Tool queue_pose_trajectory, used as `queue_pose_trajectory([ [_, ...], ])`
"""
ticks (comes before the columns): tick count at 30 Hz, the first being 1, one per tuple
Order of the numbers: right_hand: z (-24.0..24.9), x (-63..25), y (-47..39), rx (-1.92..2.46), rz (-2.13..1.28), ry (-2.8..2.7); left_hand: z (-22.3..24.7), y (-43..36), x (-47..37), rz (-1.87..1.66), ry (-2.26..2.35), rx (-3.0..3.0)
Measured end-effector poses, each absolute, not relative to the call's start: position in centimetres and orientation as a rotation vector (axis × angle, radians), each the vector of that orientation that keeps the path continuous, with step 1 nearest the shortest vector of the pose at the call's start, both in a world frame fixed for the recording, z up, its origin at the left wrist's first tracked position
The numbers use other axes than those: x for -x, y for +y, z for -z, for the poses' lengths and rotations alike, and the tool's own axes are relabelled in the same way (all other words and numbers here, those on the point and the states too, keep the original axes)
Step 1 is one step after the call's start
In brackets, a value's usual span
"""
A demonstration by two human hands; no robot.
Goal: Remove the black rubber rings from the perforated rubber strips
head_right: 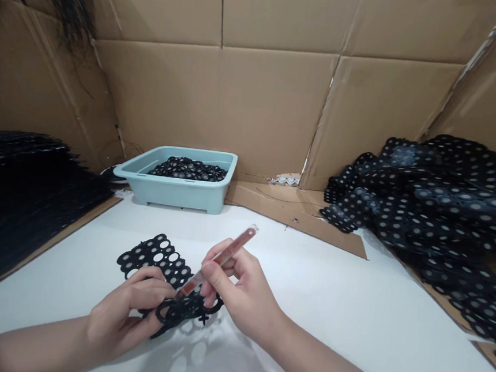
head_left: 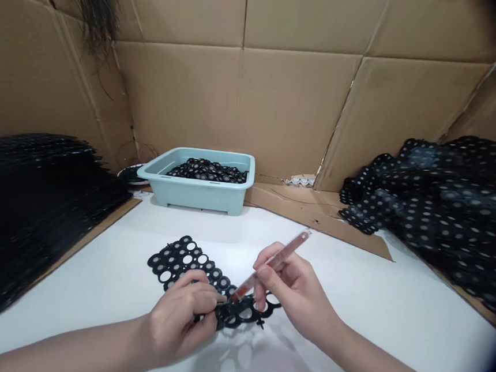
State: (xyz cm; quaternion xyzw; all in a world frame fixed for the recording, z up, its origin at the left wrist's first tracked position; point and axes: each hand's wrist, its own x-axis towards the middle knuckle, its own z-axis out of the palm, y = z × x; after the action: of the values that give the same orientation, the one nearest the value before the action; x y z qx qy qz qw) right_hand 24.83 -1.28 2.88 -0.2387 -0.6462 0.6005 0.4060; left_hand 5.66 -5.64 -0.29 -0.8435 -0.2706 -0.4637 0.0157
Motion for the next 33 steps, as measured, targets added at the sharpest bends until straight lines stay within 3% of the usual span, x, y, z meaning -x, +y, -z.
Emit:
queue_pose_trajectory([
  [15, -3.06, -25.11, -1.54, 0.497, -1.598, -1.758, 0.20, -5.45, -5.40, 1.467, -0.823, 2.601],
  [33, -2.39, -25.18, -1.60, 0.459, -1.657, -1.684, -0.31, -5.87, -5.06, 1.256, -0.814, 2.650],
])
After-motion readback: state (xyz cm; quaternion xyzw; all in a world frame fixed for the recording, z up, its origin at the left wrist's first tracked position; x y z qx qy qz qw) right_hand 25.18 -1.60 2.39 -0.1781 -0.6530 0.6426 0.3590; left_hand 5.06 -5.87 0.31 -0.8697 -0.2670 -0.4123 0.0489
